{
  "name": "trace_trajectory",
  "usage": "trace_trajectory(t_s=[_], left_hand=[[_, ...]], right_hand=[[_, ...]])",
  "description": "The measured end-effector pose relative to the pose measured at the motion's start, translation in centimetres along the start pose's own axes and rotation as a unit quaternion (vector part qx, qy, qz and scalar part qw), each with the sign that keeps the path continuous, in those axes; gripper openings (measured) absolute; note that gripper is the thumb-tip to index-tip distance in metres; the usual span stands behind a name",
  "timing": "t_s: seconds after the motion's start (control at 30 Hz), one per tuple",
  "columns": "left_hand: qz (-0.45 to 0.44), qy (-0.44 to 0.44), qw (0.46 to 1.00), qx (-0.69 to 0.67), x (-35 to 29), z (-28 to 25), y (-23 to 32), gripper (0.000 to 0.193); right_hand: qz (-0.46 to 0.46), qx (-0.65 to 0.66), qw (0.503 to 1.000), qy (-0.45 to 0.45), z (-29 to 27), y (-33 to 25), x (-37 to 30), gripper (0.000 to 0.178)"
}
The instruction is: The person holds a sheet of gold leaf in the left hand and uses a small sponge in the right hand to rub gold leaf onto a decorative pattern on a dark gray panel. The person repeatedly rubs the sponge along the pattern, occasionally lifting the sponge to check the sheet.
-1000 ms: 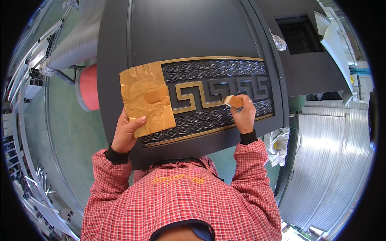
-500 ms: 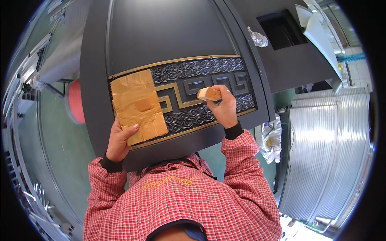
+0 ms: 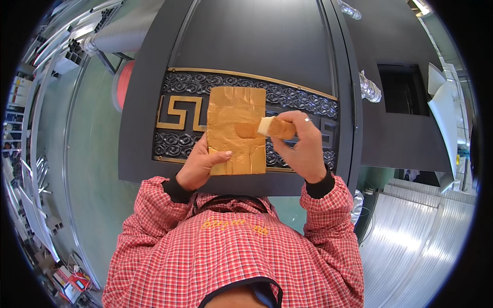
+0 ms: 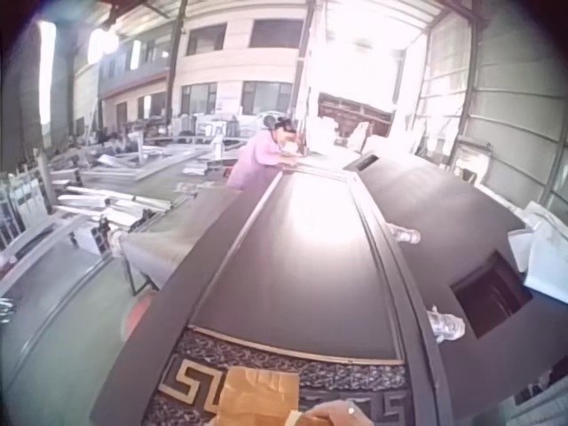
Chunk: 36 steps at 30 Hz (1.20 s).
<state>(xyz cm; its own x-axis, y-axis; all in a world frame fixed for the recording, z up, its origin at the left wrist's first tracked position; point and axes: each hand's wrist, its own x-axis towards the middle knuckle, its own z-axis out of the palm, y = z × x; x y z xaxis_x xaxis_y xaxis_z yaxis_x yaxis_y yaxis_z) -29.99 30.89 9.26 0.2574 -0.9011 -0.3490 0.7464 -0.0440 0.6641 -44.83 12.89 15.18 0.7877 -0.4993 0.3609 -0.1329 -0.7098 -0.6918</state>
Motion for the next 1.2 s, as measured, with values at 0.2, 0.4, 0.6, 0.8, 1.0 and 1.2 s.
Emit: trace_trajectory(t_s=[0.2, 0.4, 0.6, 0.8, 1.0, 1.2], left_hand=[[0.003, -0.012, 1.0, 0.014, -0.2, -0.1, 0.3, 0.057], [0.023, -0.008, 1.0, 0.009, -0.4, -1.4, 0.5, 0.055], [0.058, 0.025, 0.998, 0.009, -0.1, -4.2, 2.6, 0.054], [0.074, 0.07, 0.995, 0.0, 0.2, -4.5, 3.4, 0.052], [0.074, 0.104, 0.992, -0.005, 0.1, -4.3, 3.4, 0.051], [0.079, 0.111, 0.991, -0.008, 0.1, -4.5, 3.2, 0.05]], right_hand=[[-0.019, -0.101, 0.994, -0.035, -0.5, -0.5, 0.0, 0.034], [-0.017, -0.082, 0.995, -0.053, 0.4, -0.5, -0.1, 0.034], [0.142, -0.054, 0.986, 0.065, 0.5, 4.8, -1.8, 0.032], [0.123, -0.062, 0.99, 0.031, 4.0, 8.4, -1.2, 0.031], [0.104, -0.064, 0.992, 0.015, 6.2, 9.4, 1.6, 0.031], [0.106, -0.105, 0.988, -0.04, 6.6, 9.9, 1.6, 0.031]])
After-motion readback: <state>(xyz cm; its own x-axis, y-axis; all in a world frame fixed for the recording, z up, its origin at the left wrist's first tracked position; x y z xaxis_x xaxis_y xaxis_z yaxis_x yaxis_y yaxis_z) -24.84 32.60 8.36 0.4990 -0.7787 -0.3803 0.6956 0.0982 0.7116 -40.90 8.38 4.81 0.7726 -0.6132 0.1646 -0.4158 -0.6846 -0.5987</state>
